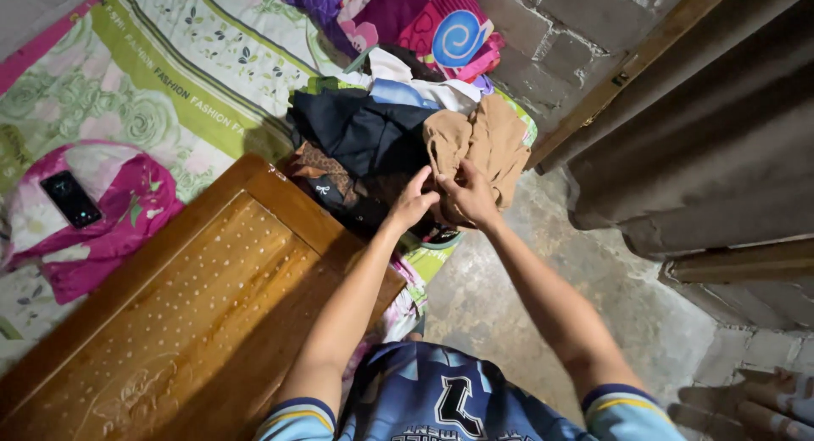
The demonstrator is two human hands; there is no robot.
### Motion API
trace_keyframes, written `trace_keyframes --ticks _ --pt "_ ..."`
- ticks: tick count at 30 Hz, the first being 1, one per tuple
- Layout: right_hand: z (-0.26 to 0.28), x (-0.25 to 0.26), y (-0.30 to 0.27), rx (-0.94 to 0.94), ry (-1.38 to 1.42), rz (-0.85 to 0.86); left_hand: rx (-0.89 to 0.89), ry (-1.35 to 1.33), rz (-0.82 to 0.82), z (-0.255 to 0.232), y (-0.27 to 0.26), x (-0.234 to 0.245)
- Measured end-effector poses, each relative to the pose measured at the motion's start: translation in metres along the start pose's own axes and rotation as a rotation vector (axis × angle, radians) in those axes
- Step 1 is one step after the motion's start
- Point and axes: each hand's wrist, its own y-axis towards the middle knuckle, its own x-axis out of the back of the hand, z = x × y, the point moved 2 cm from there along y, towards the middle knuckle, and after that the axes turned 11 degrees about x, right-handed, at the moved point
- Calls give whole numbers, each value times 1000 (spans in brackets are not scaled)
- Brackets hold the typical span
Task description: Folding trousers on a wooden chest in a bedroom environment.
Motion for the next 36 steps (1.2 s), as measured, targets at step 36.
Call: trace_keyframes --ticks 36 --pt "83 -169 -175 -415 1228 66 -48 -362 -994 25 -322 167"
